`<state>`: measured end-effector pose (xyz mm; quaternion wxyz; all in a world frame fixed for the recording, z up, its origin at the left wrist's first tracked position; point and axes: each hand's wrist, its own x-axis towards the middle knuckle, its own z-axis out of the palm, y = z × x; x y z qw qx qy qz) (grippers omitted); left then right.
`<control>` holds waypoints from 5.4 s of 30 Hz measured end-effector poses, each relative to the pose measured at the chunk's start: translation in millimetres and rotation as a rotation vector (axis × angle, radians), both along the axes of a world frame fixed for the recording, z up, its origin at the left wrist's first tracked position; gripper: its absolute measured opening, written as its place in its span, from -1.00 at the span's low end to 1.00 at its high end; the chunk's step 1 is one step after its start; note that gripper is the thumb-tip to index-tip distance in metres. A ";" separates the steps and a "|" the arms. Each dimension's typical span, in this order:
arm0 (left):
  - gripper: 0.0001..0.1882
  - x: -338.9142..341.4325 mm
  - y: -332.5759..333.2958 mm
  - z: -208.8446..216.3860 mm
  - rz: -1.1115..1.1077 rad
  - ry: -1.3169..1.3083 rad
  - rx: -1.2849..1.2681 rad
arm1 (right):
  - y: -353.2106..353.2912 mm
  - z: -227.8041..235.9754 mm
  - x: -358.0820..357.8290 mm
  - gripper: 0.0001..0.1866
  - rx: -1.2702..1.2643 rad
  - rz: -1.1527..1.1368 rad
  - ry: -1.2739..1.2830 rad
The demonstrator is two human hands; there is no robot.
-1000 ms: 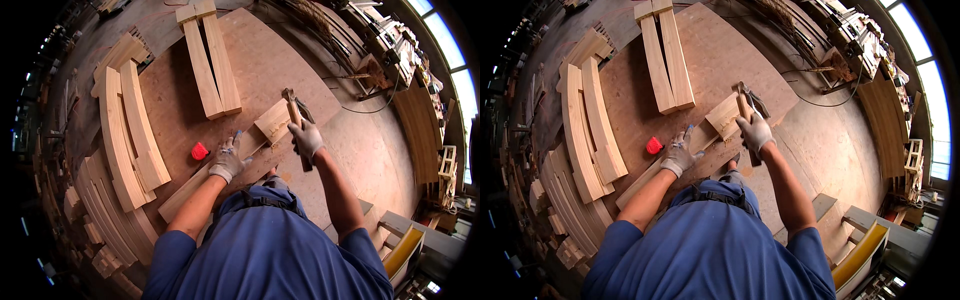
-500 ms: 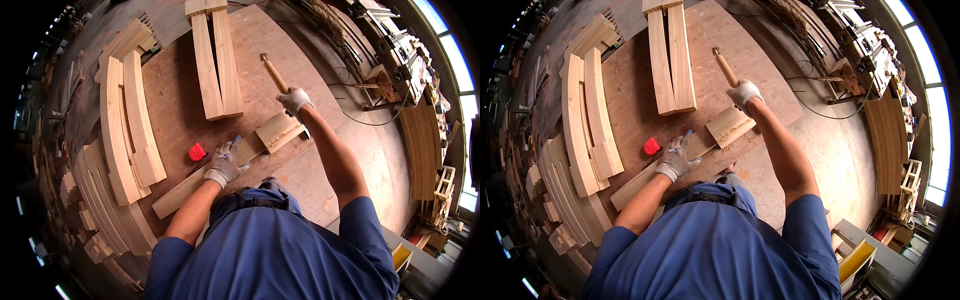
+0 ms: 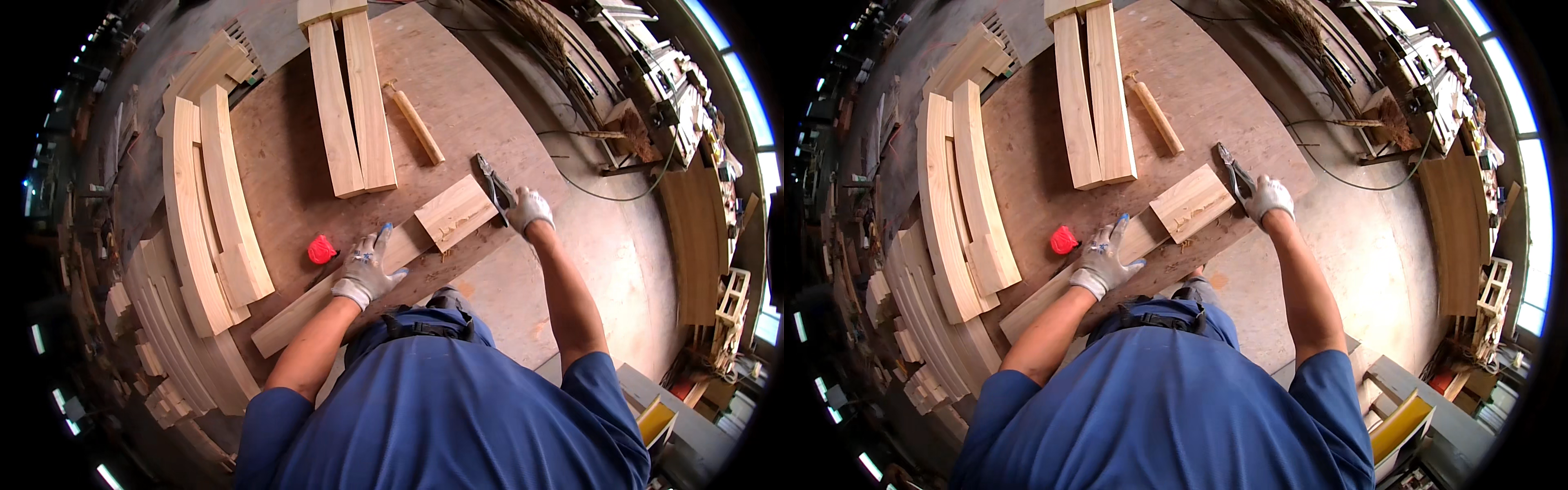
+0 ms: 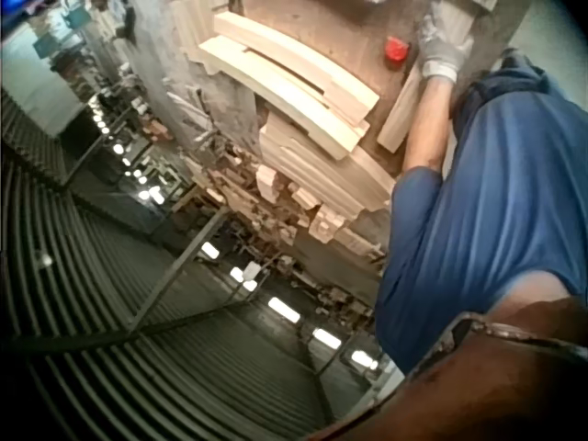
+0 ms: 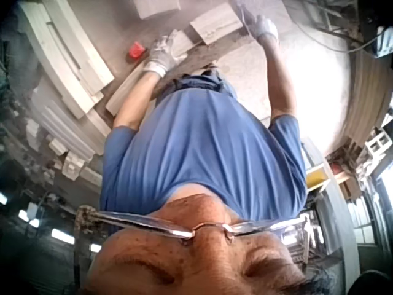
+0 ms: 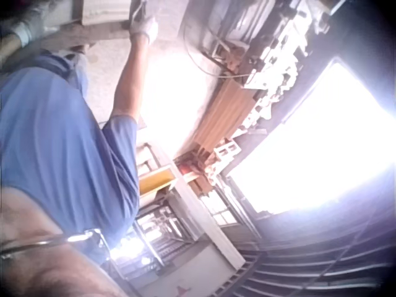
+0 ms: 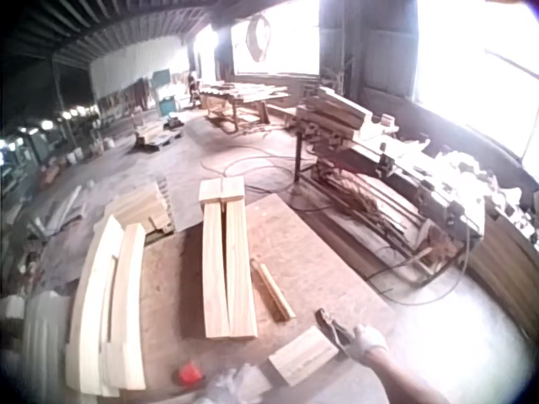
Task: The person assembles wooden frames by joining planks with smaller blocks. They use pliers to remove nails from the blocks, then use a hammer to drive nails into the wood to secure the pieces together. The person repeats this process for multiple frames, placing completed units aside.
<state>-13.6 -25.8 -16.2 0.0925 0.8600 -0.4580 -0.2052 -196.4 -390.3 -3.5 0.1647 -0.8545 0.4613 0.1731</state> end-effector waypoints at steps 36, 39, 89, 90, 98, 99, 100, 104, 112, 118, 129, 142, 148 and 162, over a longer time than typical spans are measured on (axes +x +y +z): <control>0.36 14.4 -5.1 26.5 0.013 0.105 0.161 | 208.5 -2.2 -142.2 -0.59 1.210 -0.892 -1.183; 0.20 13.5 -13.4 28.0 0.063 0.073 0.170 | 198.8 -13.6 -139.0 -0.59 1.189 -1.017 -1.024; 0.01 4.6 -21.0 44.7 0.044 0.277 0.096 | 228.7 10.5 -131.1 -0.80 1.114 -0.759 -0.701; 0.04 -3.3 -25.4 57.5 0.059 0.189 0.127 | 228.2 14.9 -128.6 -0.81 1.126 -0.749 -0.687; 0.08 -20.3 -55.1 12.6 -0.005 -0.158 -0.009 | 224.3 15.4 -101.2 -0.62 1.157 -0.667 -0.667; 0.10 -19.7 -54.9 9.2 -0.008 -0.131 -0.023 | 224.0 15.9 -96.2 -0.54 1.157 -0.690 -0.679; 0.11 -17.1 -53.4 6.1 -0.012 -0.105 -0.037 | 224.5 17.0 -91.3 -0.54 1.184 -0.729 -0.704; 0.16 -12.7 -46.6 0.5 -0.010 -0.033 -0.044 | 222.2 18.3 -74.3 -0.56 1.338 -0.801 -0.749; 0.18 -9.2 -48.4 0.9 -0.005 0.037 0.004 | 227.9 17.9 -42.8 -0.57 1.435 -0.940 -0.739; 0.16 -10.2 -49.0 3.5 -0.008 0.050 0.022 | 231.5 23.4 -32.5 -0.52 1.539 -1.015 -0.728; 0.23 2.2 -35.3 -37.1 -0.136 0.085 -0.207 | 254.2 -33.0 5.6 -0.54 1.849 -1.020 -0.987; 0.14 -4.4 8.4 16.9 -0.053 0.104 -0.019 | 252.3 33.5 20.0 -0.57 1.621 -1.159 -0.840; 0.11 -4.1 9.6 20.8 -0.084 0.075 -0.016 | 221.0 15.7 -5.5 -0.47 1.761 -1.096 -0.694; 0.13 -3.4 9.9 17.4 -0.083 0.081 -0.032 | 85.3 27.5 -51.5 -0.37 1.912 -0.781 -0.081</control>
